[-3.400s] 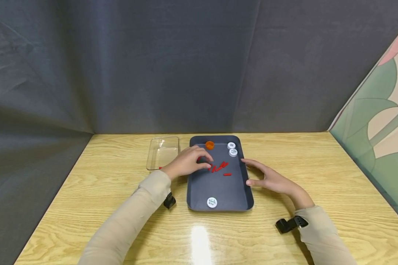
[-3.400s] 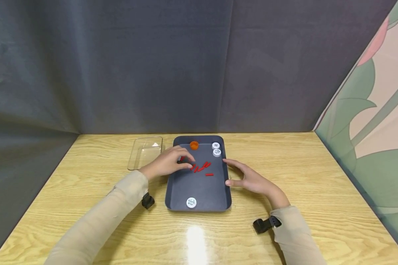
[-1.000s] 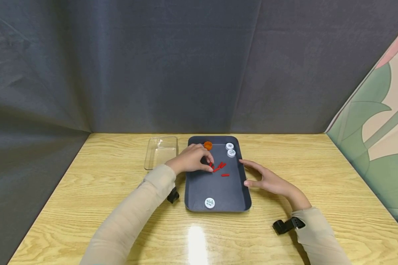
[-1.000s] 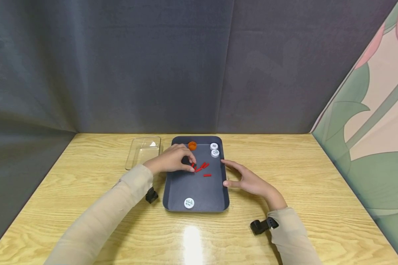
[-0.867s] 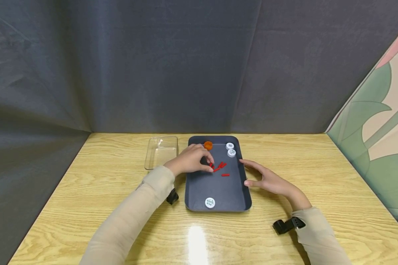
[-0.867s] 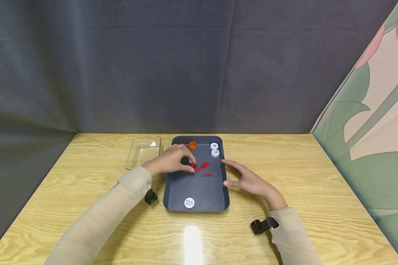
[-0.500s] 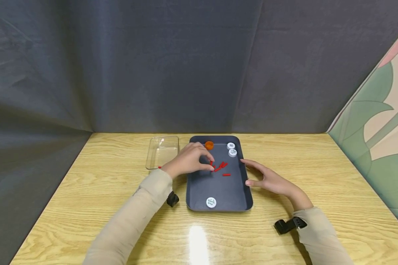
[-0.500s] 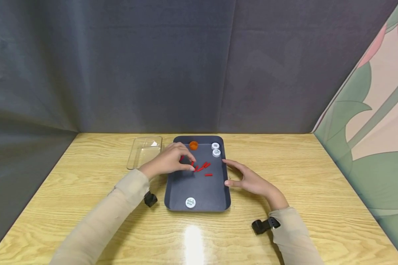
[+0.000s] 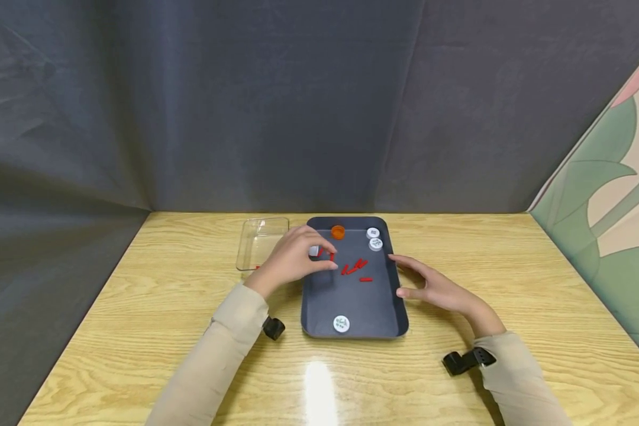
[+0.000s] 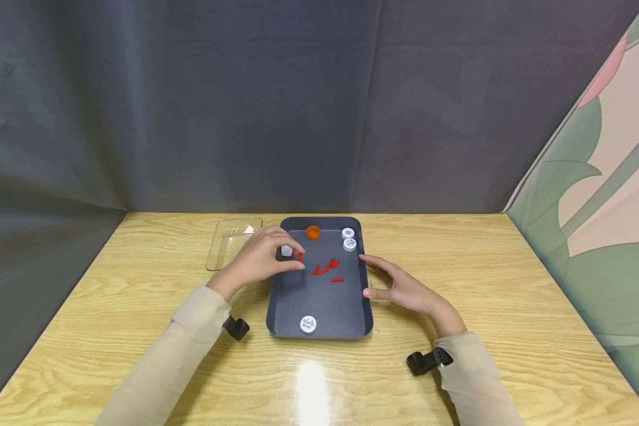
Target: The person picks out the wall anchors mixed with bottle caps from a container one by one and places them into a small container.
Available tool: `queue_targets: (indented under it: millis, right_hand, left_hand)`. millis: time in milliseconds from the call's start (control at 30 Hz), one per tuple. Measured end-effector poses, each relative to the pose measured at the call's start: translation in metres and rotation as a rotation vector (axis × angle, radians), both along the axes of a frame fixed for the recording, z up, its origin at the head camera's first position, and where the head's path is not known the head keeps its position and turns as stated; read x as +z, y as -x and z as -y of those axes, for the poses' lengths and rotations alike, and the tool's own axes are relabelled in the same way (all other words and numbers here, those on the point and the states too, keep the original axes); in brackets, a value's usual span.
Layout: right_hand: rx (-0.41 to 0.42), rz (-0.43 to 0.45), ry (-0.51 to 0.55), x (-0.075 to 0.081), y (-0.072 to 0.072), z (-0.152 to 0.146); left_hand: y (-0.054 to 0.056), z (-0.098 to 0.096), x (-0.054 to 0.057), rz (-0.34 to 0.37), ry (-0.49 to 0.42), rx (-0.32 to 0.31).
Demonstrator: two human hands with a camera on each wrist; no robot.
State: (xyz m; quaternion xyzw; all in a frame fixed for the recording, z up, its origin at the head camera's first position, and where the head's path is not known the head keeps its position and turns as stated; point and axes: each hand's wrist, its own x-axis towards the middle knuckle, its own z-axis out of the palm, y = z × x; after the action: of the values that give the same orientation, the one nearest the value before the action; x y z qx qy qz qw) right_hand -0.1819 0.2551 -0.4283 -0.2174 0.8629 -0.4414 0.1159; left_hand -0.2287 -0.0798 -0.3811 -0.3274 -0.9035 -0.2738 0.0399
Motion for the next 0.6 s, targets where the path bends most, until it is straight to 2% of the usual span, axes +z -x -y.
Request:
queue_targets:
  millis: [267,600]
  right_hand:
    - [-0.002,0.002,0.011,-0.001,0.000,-0.001]
    - [-0.002,-0.004,0.012,0.002,-0.002,-0.001]
  left_hand:
    - [-0.007,0.015,-0.001,-0.074,-0.100,0.061]
    - [-0.014,0.031,0.003,-0.109,-0.163,0.146]
